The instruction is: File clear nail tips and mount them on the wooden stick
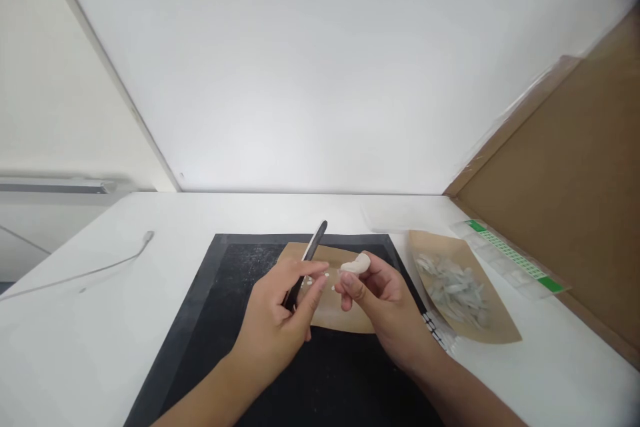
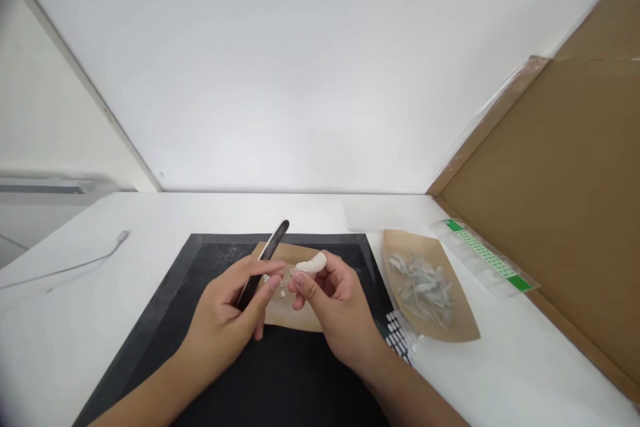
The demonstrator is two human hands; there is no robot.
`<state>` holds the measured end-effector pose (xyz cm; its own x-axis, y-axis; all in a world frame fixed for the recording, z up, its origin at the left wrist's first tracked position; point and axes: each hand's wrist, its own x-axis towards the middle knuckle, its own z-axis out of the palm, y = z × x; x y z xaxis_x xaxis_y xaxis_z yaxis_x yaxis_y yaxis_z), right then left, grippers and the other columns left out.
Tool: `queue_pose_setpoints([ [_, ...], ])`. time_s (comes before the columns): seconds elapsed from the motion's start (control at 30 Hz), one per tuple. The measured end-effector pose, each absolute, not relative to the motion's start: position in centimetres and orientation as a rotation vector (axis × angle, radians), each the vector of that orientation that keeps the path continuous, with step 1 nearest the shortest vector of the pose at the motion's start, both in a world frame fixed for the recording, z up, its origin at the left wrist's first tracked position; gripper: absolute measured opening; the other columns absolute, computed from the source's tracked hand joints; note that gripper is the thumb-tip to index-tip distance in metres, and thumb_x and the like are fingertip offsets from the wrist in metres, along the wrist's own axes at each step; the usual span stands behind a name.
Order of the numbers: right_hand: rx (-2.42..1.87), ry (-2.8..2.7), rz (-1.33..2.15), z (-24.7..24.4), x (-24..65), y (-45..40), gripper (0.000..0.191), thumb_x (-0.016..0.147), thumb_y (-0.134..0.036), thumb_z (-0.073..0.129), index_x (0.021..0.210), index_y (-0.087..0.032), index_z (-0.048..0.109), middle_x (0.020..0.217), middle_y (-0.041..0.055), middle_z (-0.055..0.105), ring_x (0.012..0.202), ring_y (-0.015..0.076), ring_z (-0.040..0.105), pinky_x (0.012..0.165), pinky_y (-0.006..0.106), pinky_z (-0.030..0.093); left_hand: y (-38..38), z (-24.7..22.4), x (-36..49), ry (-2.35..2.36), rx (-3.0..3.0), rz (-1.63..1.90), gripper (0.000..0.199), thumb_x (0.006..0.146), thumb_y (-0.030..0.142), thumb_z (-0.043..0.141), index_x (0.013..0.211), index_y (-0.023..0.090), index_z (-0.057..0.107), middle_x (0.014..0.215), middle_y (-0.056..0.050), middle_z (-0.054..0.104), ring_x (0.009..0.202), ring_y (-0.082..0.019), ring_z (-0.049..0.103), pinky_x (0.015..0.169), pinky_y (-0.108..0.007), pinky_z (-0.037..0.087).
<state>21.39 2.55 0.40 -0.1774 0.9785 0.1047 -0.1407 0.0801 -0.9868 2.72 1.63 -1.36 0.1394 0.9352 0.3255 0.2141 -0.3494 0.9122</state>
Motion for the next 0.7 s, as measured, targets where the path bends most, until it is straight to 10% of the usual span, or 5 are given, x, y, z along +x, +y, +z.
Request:
queue_pose_setpoints([
  [0.7,-0.983,-1.263,1.355,0.87,20.95,2.34,0.026,0.082,-0.039,0.085,0.075,-0.019,0.07,0.074,-0.0003,0.068,0.059,0.0099,0.058,0.057,0.022,0.052,1.37,-1.43,3.14,0.998,1.553,1.298,0.014,0.098,0.03,0.067,0.101,0.023,0.079,0.094,-0.004,0.071,0.035,-0.003,0.055,0.035,-0.018,0.044],
])
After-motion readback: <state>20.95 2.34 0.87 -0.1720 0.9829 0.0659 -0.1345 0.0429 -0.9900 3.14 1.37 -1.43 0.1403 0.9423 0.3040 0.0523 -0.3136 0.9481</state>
